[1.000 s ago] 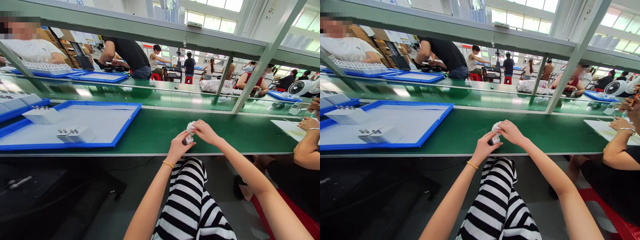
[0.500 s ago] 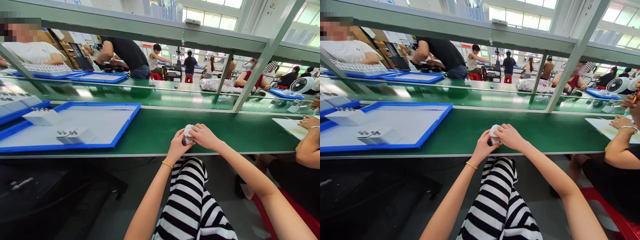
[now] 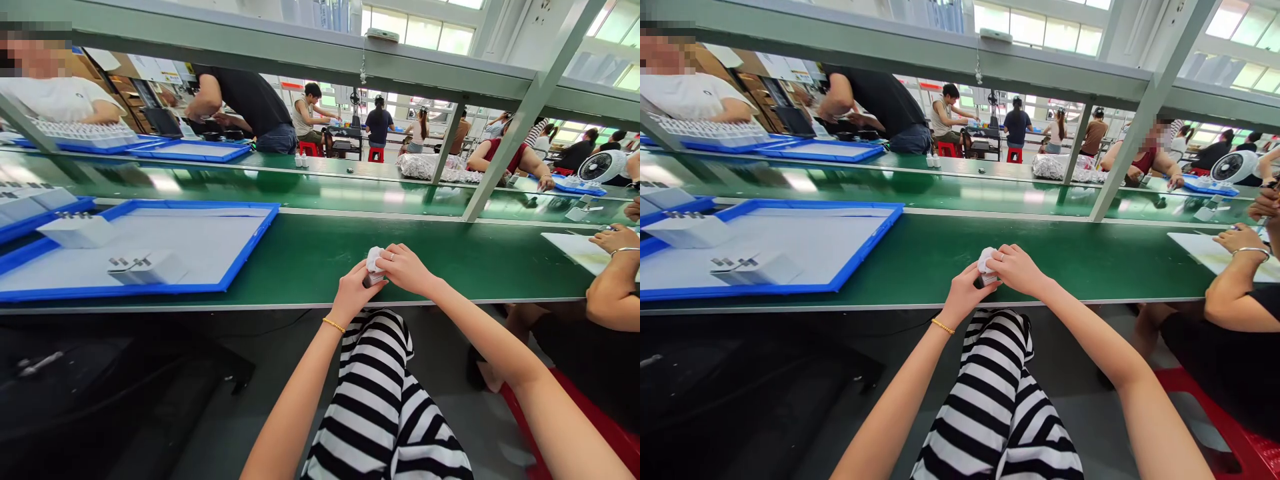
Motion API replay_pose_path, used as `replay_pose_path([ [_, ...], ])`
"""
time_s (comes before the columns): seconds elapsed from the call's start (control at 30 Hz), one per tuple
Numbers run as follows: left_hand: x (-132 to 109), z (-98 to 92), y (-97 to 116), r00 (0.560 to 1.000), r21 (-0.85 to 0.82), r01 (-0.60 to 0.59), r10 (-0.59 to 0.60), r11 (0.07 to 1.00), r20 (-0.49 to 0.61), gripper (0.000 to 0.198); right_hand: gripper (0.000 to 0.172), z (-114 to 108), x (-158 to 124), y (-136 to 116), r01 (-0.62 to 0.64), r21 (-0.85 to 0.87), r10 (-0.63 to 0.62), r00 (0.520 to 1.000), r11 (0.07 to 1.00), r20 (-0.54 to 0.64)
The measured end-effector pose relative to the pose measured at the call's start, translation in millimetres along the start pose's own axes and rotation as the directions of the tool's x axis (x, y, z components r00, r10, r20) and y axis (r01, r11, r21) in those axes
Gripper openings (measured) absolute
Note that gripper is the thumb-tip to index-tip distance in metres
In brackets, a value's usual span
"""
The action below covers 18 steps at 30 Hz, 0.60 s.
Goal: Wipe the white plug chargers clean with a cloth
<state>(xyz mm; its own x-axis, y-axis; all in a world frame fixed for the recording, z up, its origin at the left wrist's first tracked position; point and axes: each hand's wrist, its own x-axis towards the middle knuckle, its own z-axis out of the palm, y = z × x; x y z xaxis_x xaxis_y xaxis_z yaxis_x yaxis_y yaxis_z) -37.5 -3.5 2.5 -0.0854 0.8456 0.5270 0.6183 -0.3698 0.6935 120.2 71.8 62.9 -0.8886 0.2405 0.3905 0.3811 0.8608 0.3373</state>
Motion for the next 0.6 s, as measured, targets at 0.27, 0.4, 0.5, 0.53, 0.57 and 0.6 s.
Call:
replay_pose_path([
  [0.27,-0.1,-1.5,1.5,1.000,0.026,-0.013,0.013,1.000,0.006,0.032,0.015,-0.3,-1.0,0.7,0.001,0.077,-0.001,1.000,0.997,0.008],
  [0.4,0.0,-2.4,-1.0,0.999,0.048,-0.034,0.034,0.998,0.004,0.031,0.016,-0.6,0.7,0.0,-0.003,0.118,0.001,1.000,0.993,0.012],
  [0.5,0.5,-2.1,-4.3,0.999,0.065,-0.052,0.053,0.997,-0.011,0.029,0.017,-0.6,2.0,-0.4,-0.007,0.150,0.004,1.000,0.989,0.024],
  [0.53,0.7,-2.0,-5.0,0.998,0.066,-0.054,0.055,0.996,-0.013,0.028,0.017,-0.6,2.4,-0.3,-0.008,0.158,0.004,1.000,0.987,0.028],
  [0.57,1.1,-2.0,-5.4,0.998,0.064,-0.054,0.055,0.996,-0.013,0.027,0.017,-0.4,2.7,-0.1,-0.007,0.165,0.002,1.000,0.986,0.031],
  [0.6,1.4,-2.1,-5.4,0.998,0.062,-0.053,0.054,0.997,-0.011,0.026,0.017,-0.2,3.1,0.2,-0.004,0.173,-0.002,0.999,0.985,0.034],
])
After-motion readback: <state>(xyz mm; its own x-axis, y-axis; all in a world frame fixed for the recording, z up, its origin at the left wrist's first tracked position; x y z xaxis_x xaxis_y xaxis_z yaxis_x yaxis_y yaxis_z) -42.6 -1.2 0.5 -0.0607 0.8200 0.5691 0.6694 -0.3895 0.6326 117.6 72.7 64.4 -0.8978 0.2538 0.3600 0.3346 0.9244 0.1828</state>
